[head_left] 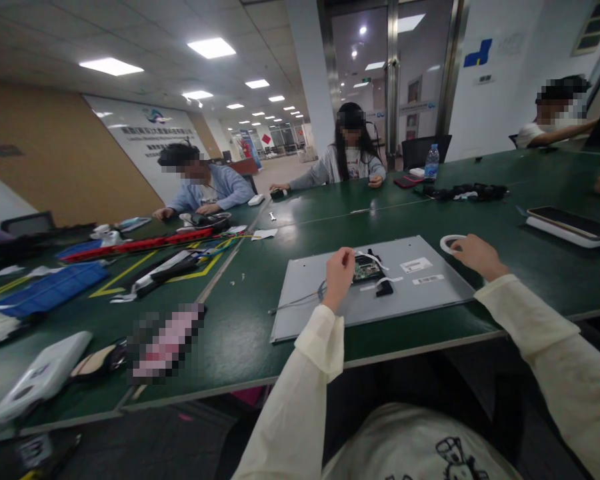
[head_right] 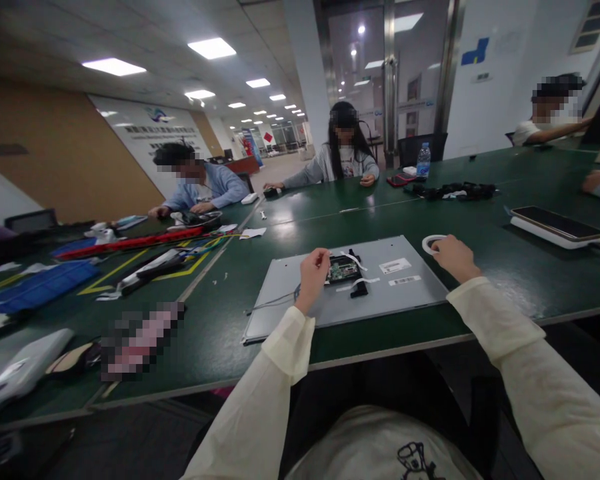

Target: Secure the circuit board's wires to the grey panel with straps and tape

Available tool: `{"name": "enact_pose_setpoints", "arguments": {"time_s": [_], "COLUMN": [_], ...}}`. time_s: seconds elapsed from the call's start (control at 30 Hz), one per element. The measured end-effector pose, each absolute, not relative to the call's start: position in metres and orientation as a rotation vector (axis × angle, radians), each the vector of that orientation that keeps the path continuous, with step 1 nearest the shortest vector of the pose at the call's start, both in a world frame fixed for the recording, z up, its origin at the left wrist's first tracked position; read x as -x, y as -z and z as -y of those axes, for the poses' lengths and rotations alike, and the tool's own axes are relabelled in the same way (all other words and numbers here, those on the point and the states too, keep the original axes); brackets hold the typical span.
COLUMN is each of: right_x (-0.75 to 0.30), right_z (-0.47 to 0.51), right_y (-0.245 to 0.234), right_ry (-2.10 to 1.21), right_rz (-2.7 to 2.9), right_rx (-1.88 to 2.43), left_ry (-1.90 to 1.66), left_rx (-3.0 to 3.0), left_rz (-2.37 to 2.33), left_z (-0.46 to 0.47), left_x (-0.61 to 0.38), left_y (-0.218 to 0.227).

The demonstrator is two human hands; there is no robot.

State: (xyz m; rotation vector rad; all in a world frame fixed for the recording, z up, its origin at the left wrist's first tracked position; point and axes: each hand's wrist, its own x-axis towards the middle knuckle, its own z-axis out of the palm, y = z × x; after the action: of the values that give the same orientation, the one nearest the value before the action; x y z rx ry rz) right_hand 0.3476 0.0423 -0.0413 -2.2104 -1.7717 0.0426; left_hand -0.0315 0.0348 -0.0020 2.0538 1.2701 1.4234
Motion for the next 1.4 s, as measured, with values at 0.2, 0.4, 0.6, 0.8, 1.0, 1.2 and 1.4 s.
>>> {"name": "enact_pose_setpoints", "arguments": {"time_s": [0.2,0.4,0.6,0.8,1.0,1.2,1.4], "right_x": [-0.356,-0.342,-0.296,-0.184,-0.112,-0.111,-0.110], "right_z": [-0.084,-0.093,-0.081,-0.052,-0.036,-0.033,-0.022], "right_y": [0.049,0.064,0.026,-0.022,-0.014,-0.002,-0.008], "right_ry": [0.055,-0.060,-0.188,-1.078,-1.232,-1.072,-1.306], "right_rz": [1.702,1.868,1.909,1.751,1.740,1.639,1.440], "right_rx": [2.163,1.926,1.589,1.188,0.962,0.931,0.912], "left_ry": [-1.394,-1.446,-1.533,-1.558,-1.590,-1.609,-1.648], "left_rx": [-2.050,-1.910,-1.577,-1.296,-1.213,-1.214,-1.412], "left_rz": [-1.257,-1.206,-0.971,-0.795,-0.713,-0.753,-0.923], "left_z": [-0.034,-0.034,-0.041,-0.044,-0.043,-0.045,-0.045], "left_x": [0.033,0.032,0.031,0.037,0.039,0.040,0.037], "left_y": [0.002,0.000,-0.004,-0.008,-0.010,-0.010,-0.008]}}
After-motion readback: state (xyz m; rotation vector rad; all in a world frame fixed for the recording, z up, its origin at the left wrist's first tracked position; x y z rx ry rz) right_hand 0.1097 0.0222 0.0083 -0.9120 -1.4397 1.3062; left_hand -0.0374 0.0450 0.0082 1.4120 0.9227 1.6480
